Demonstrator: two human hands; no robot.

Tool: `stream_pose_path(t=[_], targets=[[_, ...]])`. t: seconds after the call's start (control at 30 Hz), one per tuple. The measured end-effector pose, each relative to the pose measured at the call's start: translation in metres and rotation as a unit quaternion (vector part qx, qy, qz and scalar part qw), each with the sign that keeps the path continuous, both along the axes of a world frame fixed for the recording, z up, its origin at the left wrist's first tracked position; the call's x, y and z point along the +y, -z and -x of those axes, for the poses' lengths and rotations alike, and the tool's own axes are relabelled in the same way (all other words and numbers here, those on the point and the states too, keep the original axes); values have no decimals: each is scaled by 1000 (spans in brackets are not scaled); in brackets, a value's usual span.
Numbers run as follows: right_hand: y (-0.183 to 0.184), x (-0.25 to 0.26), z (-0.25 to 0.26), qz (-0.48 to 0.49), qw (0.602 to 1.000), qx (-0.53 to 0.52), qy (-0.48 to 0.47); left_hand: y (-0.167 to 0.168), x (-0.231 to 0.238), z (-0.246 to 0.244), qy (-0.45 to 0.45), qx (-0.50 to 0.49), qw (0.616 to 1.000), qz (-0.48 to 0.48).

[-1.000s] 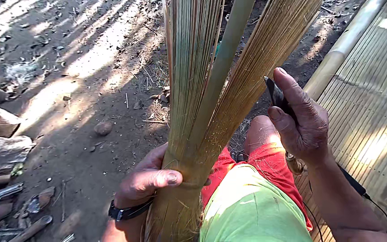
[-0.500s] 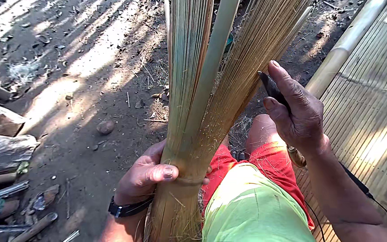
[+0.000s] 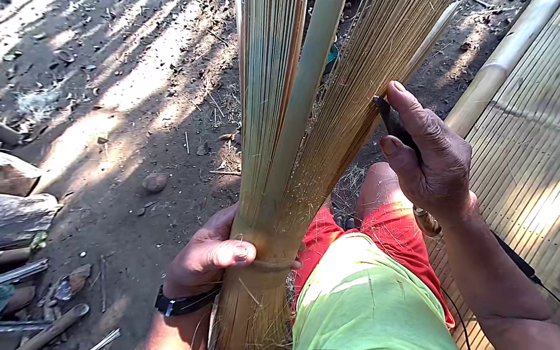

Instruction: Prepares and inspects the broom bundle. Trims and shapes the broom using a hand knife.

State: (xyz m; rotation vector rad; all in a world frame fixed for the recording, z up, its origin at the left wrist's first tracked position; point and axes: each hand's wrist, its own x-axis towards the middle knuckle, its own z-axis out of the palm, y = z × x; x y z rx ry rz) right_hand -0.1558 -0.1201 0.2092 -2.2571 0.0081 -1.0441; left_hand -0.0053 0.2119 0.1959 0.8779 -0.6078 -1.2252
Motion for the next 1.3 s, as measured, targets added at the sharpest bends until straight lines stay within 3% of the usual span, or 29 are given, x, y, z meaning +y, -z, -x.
stream_pose_path(t=[0.6, 0.73, 0.9, 1.1, 1.17, 1.23, 1.3], targets=[[-5, 0, 9, 75, 997, 9, 19, 2, 4, 5, -30, -10, 999, -24], [-1, 7, 30, 13, 995, 7, -98, 0, 3, 4, -71, 25, 997, -33], [33, 24, 79, -156, 972, 23, -175, -3, 2, -3, -192, -94, 969, -125], [60, 72, 104, -246, 865, 107, -423, -16, -17, -8, -261, -160, 940, -148], [73, 73, 107, -225, 895, 136, -361, -16, -15, -9, -272, -164, 937, -145], [77, 64, 101, -170, 944, 169, -226, -15, -10, -8, -273, -141, 942, -136], [73, 53, 90, -155, 966, 161, -132, -17, -8, -3, -262, -151, 944, -128]])
